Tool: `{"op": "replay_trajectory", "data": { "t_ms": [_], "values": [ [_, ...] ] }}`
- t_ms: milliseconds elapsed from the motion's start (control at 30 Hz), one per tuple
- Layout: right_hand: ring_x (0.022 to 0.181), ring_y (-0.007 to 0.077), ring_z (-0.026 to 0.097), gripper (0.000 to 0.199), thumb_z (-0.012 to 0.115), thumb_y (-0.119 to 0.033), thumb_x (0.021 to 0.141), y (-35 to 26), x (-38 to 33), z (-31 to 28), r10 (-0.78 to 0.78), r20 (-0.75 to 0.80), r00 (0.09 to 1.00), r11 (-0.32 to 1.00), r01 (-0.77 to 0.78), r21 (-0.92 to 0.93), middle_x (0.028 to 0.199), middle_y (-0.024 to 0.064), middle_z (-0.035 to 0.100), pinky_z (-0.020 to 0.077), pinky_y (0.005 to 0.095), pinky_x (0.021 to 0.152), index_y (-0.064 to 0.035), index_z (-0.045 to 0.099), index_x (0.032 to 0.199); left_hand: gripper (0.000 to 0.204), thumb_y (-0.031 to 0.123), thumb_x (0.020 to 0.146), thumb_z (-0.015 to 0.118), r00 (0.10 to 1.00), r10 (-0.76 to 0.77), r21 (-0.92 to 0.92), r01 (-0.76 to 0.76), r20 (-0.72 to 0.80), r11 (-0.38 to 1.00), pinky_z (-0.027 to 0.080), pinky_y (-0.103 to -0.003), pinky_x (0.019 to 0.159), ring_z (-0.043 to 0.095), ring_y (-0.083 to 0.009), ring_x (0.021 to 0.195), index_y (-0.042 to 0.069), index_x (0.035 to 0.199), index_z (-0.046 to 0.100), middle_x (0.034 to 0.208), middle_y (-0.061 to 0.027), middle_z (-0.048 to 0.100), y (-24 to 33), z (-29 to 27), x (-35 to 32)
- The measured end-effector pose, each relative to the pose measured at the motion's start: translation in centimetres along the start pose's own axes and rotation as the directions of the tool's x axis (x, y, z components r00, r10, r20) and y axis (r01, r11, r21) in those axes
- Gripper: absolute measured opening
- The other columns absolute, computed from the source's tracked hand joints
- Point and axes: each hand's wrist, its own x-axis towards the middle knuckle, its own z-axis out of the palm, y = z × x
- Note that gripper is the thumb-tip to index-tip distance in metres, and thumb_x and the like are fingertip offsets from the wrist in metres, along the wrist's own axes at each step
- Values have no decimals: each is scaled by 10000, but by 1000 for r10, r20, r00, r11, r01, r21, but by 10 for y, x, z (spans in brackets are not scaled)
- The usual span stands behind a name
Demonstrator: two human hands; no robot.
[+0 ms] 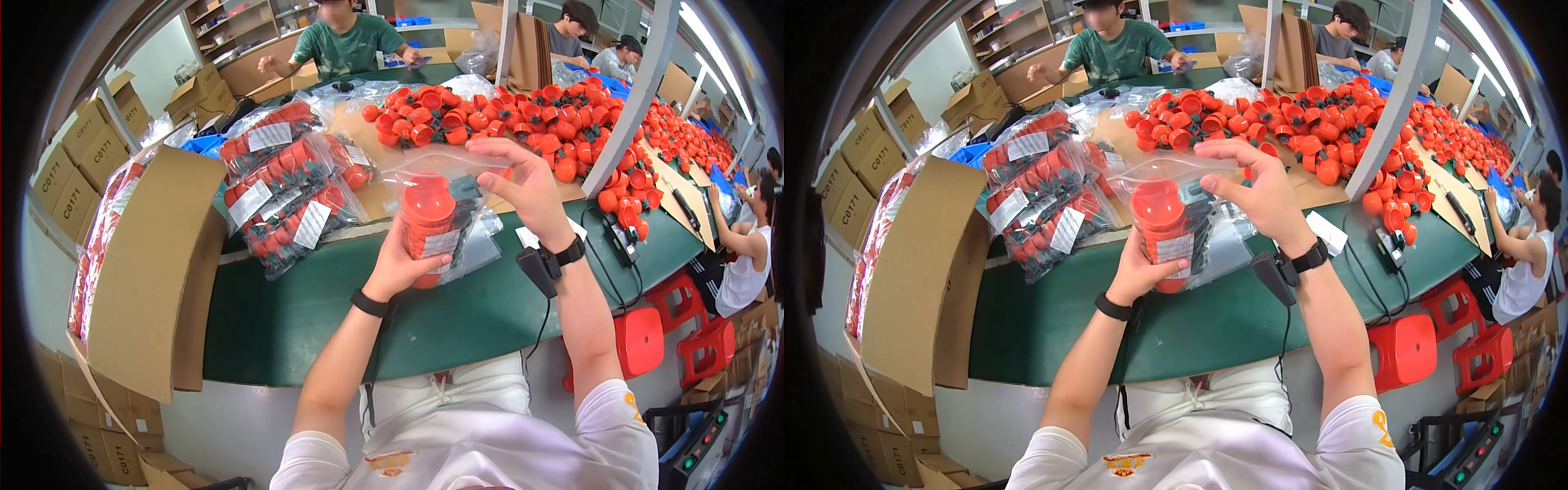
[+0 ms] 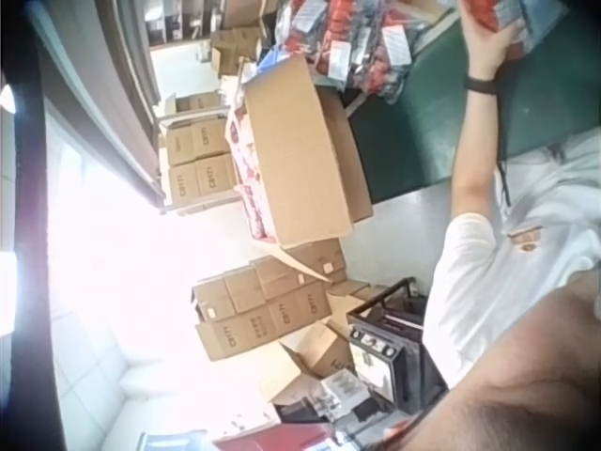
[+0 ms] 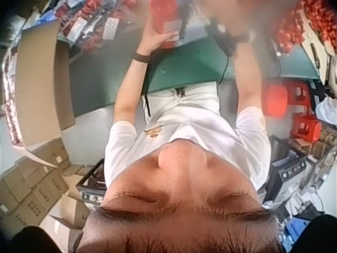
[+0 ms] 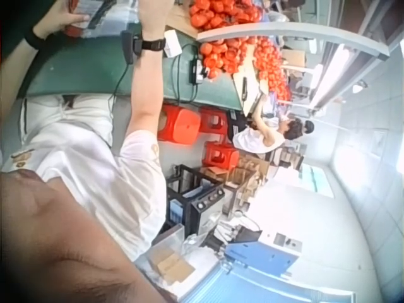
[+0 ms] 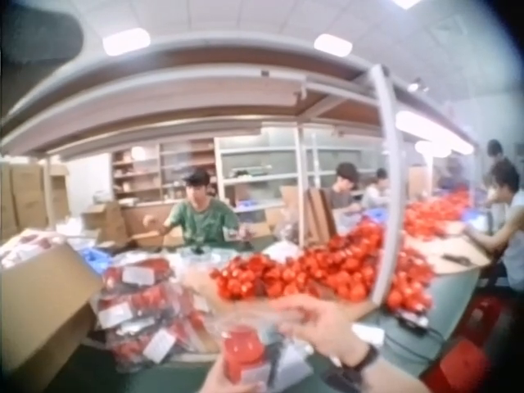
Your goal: The person seals a plastic bag containing red plastic cups and a paper slip, then repeats the process by filling and sealing a new bag.
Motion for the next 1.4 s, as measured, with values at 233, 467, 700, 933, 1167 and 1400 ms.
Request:
{"op": "replay_trajectory", "data": {
  "t_ms": [233, 467, 700, 933, 1167, 1400],
  "values": [
    [1014, 148, 624, 156, 758, -110, 902, 9, -2, -2, 2, 49, 999, 1000, -1, -28, 1047, 59, 706, 471, 304, 931, 5, 723, 1002, 1031, 40, 694, 920, 1000, 24, 53, -24, 0, 998, 401, -387, 1147, 503, -202, 1338, 7, 1522, 306, 1456, -105, 501, 2, 1, -1],
    [946, 118, 613, 116, 739, -98, 922, 7, -2, 5, 88, 49, 995, 995, -90, 39, 988, 48, 687, 478, 270, 870, 5, 710, 969, 1018, 20, 693, 915, 1000, 24, 30, -24, -7, 999, 415, -372, 1133, 511, -201, 1331, 5, 1518, 319, 1453, -105, 503, 2, 1, 0],
    [909, 105, 620, 86, 739, -64, 915, 2, -5, 13, 30, 62, 998, 1000, -30, -8, 952, 54, 690, 478, 267, 821, 12, 699, 922, 1114, 479, 706, 908, 969, 243, 58, -246, 47, 968, 286, -419, 1190, 387, -259, 1440, 3, 1534, 337, 1491, -153, 470, 34, -21, 3],
    [880, 121, 638, 71, 766, -38, 876, -3, 3, 7, 25, 157, 987, 999, -17, -50, 926, 62, 700, 480, 272, 804, 4, 712, 892, 136, 28, 844, 784, 950, 311, 596, -237, -23, 767, 514, -289, 801, 668, -170, 858, 7, 974, 748, 917, -75, 709, 112, -30, 15],
    [893, 139, 653, 66, 766, -25, 864, -12, 19, -8, 29, 167, 985, 1000, -30, -2, 931, 69, 698, 490, 276, 817, 8, 718, 894, 105, 43, 820, 809, 952, 306, 613, -243, 3, 752, 513, -294, 772, 659, -173, 812, 13, 900, 748, 867, -75, 709, 132, -30, 31],
    [892, 175, 674, 72, 783, -26, 846, -7, 18, -3, -42, 139, 989, 999, 37, 39, 912, 93, 713, 514, 300, 815, -1, 719, 869, 183, 21, 741, 860, 881, 460, 672, -408, 111, 618, 498, -297, 729, 652, -190, 803, -14, 880, 747, 863, -85, 702, 140, -27, 30]
  ]
}}
